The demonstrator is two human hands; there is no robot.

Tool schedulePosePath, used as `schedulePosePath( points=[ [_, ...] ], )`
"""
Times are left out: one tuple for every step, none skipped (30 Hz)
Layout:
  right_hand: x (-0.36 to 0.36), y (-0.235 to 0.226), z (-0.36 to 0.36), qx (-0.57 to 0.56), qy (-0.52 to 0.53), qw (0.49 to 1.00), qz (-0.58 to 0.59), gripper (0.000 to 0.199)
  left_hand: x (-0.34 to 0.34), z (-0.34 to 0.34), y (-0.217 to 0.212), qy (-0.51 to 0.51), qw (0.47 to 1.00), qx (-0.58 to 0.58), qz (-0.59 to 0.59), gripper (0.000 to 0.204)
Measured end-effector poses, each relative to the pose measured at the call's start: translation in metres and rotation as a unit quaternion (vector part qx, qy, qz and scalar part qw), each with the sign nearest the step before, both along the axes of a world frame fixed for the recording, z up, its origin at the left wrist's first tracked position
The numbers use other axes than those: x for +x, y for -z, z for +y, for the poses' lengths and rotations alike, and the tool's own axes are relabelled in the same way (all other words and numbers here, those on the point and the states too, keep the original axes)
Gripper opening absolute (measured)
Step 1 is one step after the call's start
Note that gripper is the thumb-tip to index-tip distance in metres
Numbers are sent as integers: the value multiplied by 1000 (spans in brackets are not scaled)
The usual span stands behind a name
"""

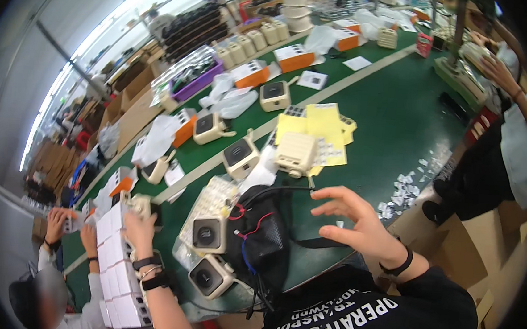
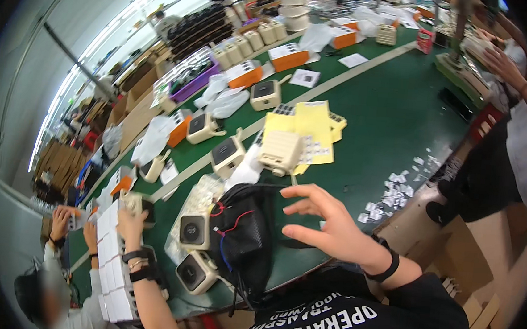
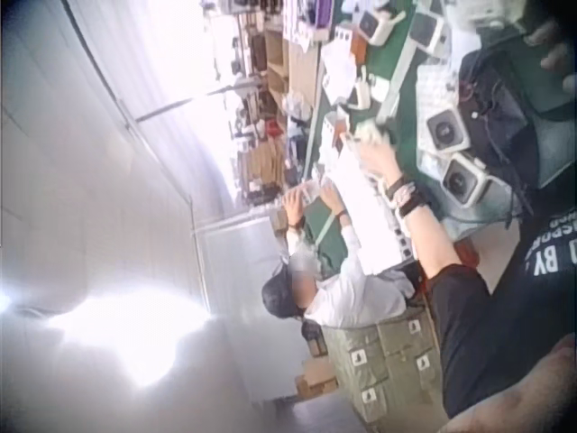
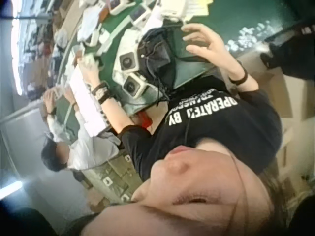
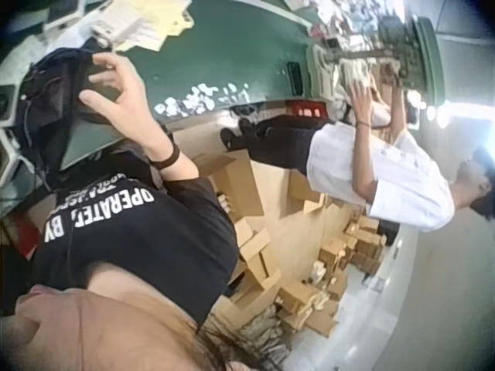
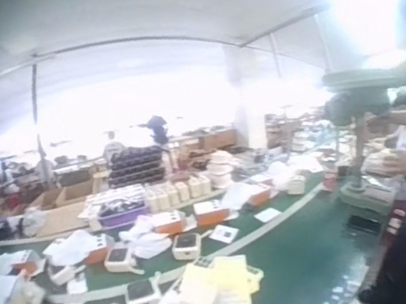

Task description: Picking up electronic devices, inspecting them, and placing them into boxes or onto a packing line.

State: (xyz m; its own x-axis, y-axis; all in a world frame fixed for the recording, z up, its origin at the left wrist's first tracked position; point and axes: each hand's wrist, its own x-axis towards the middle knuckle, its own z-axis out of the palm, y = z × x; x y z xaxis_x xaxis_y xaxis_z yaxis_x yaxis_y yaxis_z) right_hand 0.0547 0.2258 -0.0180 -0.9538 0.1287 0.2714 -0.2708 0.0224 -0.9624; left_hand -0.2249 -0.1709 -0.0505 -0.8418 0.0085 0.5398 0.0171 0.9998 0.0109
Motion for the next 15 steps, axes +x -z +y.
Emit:
schedulePosePath(
  points=[
    [-4, -8, 13, 56, 19, 998, -1, 50, -4, -12, 4, -65, 996, 3, -53, 55],
    [-9, -16, 28, 104, 52, 993, 7, 48, -5, -15, -2, -137, 976, 36, -163, 60],
    [-17, -24, 42, 152, 83, 985, 16, 46, -5, -19, -4, -199, 957, 18, -208, 63],
    [-29, -29, 57, 152, 115, 981, 43, 45, 2, -7, -12, -223, 946, -27, -235, 68],
    [-48, -32, 71, 153, 144, 975, 72, 44, 4, -2, -12, -247, 944, -29, -215, 76],
    [-70, -36, 84, 173, 174, 965, 92, 44, 7, 0, -15, -269, 937, -33, -221, 79],
    [-94, -39, 97, 193, 206, 953, 113, 44, 6, 3, -12, -259, 939, -34, -222, 79],
    [-121, -40, 108, 230, 221, 944, 88, 46, 7, 4, -8, -272, 939, -48, -205, 77],
    [-150, -37, 119, 266, 235, 933, 63, 48, 6, 3, -4, -287, 938, -62, -186, 76],
    [-182, -26, 134, 313, 232, 919, 51, 54, 2, -3, 8, -286, 940, -75, -168, 75],
    [-215, -12, 148, 358, 229, 904, 40, 60, -5, -9, 18, -285, 943, -88, -148, 74],
    [-246, 1, 162, 400, 215, 891, -22, 70, -3, -2, 19, -277, 943, -108, -148, 76],
    [-274, 13, 171, 438, 197, 874, -81, 80, 1, 0, 18, -274, 945, -106, -142, 76],
    [-297, 22, 176, 456, 178, 863, -127, 89, 4, 0, 16, -272, 950, -66, -137, 81],
    [-317, 31, 184, 472, 160, 850, -172, 99, 6, 2, 13, -269, 954, -26, -132, 86]
  ],
)
